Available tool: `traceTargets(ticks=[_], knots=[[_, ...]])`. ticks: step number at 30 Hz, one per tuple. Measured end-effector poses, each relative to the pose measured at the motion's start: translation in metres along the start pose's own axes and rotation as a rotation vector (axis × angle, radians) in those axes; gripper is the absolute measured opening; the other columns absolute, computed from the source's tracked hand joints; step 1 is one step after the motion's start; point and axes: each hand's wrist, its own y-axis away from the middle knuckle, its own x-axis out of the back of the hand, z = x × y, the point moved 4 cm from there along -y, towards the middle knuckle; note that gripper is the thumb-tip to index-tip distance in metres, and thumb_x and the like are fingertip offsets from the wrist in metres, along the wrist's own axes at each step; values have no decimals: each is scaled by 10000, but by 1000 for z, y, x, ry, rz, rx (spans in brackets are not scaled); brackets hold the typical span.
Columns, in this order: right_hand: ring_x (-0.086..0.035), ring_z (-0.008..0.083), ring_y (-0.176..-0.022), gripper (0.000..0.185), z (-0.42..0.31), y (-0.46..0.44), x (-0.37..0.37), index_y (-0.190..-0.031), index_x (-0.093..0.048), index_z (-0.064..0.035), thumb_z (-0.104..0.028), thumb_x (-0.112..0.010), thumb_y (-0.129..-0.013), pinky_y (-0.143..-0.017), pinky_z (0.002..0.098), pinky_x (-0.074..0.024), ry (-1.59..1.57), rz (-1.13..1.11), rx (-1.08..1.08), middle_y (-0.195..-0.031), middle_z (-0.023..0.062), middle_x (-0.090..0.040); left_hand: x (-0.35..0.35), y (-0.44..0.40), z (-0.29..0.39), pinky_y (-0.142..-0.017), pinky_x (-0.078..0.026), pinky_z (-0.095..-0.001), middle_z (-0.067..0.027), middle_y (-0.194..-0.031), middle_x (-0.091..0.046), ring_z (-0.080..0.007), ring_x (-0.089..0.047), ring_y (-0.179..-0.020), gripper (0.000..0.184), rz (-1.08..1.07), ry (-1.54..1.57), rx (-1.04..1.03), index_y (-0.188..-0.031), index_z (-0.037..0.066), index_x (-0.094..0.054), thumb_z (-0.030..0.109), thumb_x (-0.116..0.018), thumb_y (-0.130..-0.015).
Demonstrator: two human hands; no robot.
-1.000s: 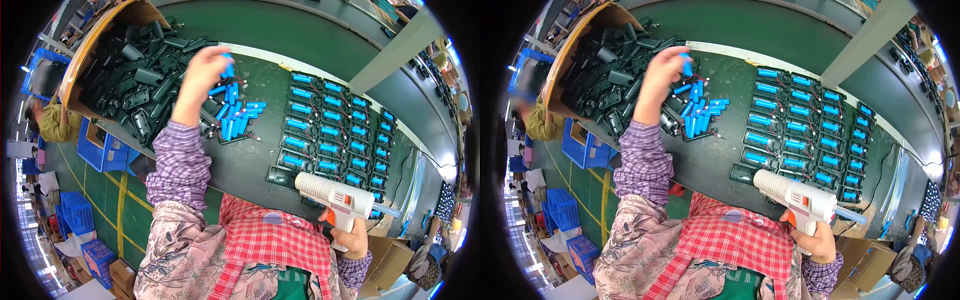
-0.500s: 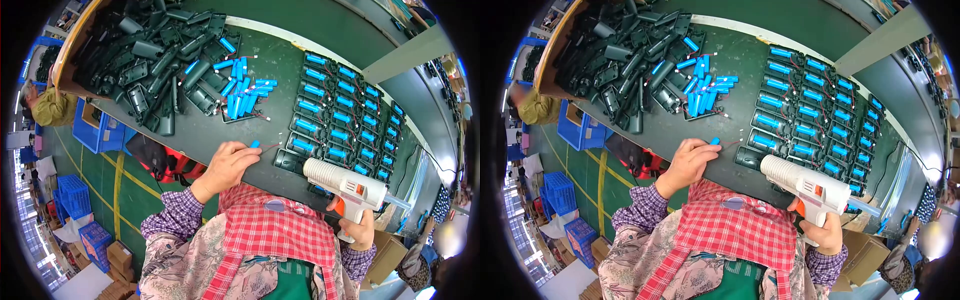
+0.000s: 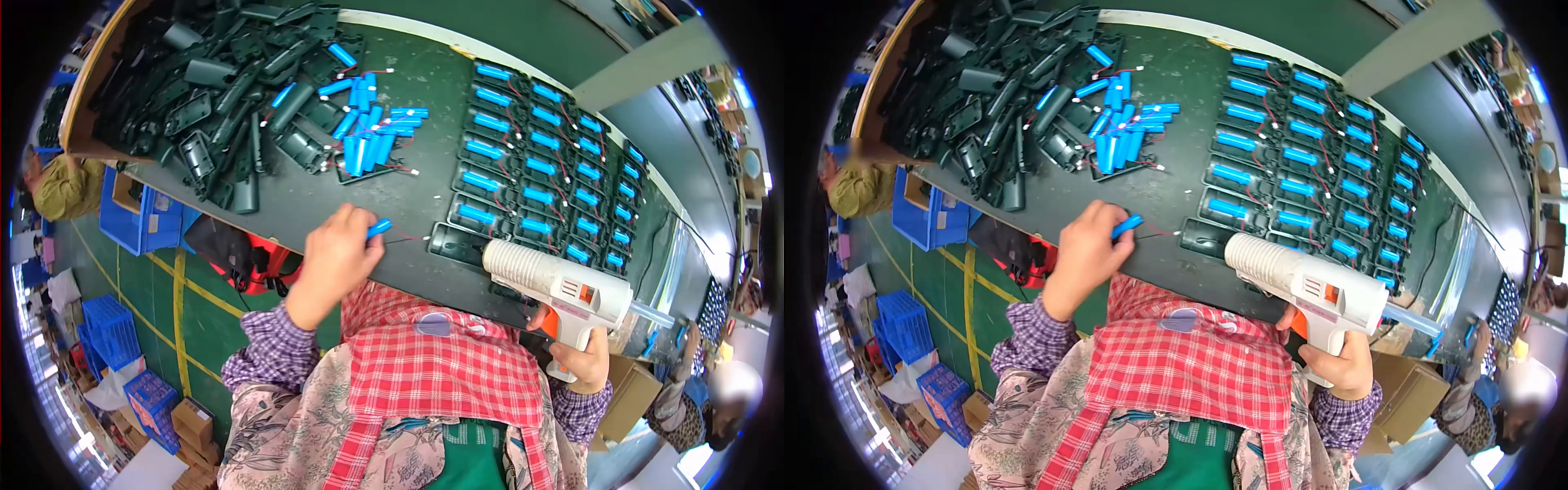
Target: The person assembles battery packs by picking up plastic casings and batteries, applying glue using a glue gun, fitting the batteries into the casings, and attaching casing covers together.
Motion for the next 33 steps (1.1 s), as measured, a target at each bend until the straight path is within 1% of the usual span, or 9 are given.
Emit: traceTargets(ticks=[1,2,3,5,9,12,18,28,33], knots=[[-622,282,-1044,736,-1,2,4,-1377,-470,74,45,-615,-656,-950,421,-487,-1,17,-1,-1127,188,-634,3,0,-5,-629,-534,-444,-117,-863,-615,-331,-661,-750,165,-12,13,-21,-913,66,-626,130,-735,-808],[-623,280,-1040,734,-2,3,4,-1377,-471,72,43,-616,-658,-944,420,-490,-37,-4,21,-1126,184,-635,15,-3,-3,-617,-537,-388,-105,-878,-634,-297,-671,-750,175,-102,230,62,-941,70,-655,105,-755,-801],[-623,277,-1033,732,-3,2,4,-1377,-472,70,40,-615,-659,-938,417,-491,-65,-13,17,-1122,180,-635,22,-9,7,-617,-537,-388,-105,-878,-634,-297,-671,-750,175,-114,229,46,-941,70,-655,105,-755,-801],[-623,274,-1027,730,-2,4,4,-1377,-473,69,37,-614,-661,-932,414,-493,-95,-12,3,-1119,176,-635,26,-11,37,-575,-496,-289,-74,-910,-652,-170,-627,-676,226,-123,446,-170,-1001,65,-702,43,-782,-791],[-621,255,-1039,723,2,-3,9,-1380,-477,65,51,-599,-668,-938,398,-487,-9,-22,12,-1115,162,-633,-18,-22,62,-685,-548,-378,-77,-1010,-656,-276,-674,-848,206,-173,268,-421,-996,85,-696,98,-785,-811],[-620,232,-1051,672,1,-9,9,-1353,-510,62,90,-575,-685,-939,378,-487,26,-16,-15,-1109,134,-636,-39,-29,65,-743,-544,-425,-77,-974,-594,-296,-642,-907,173,-193,257,-467,-982,91,-657,118,-743,-834],[-649,247,-1003,682,4,-17,11,-1328,-529,64,41,-592,-649,-917,379,-507,122,14,-133,-1097,148,-649,-48,-32,62,-715,-545,-435,-77,-929,-574,-306,-641,-890,176,-243,278,-336,-949,84,-643,127,-758,-824],[-652,223,-929,618,2,-5,14,-1278,-564,63,36,-605,-662,-828,341,-507,133,-3,-203,-1002,128,-669,-51,-31,62,-693,-541,-447,-90,-922,-589,-315,-644,-881,190,-226,248,-327,-926,83,-624,125,-768,-811],[-654,233,-931,622,3,-7,15,-1283,-561,69,17,-615,-665,-833,354,-516,110,2,-210,-998,133,-669,-51,-31,62,-693,-542,-451,-90,-908,-589,-323,-646,-862,187,-217,267,-311,-918,82,-624,131,-768,-810]])
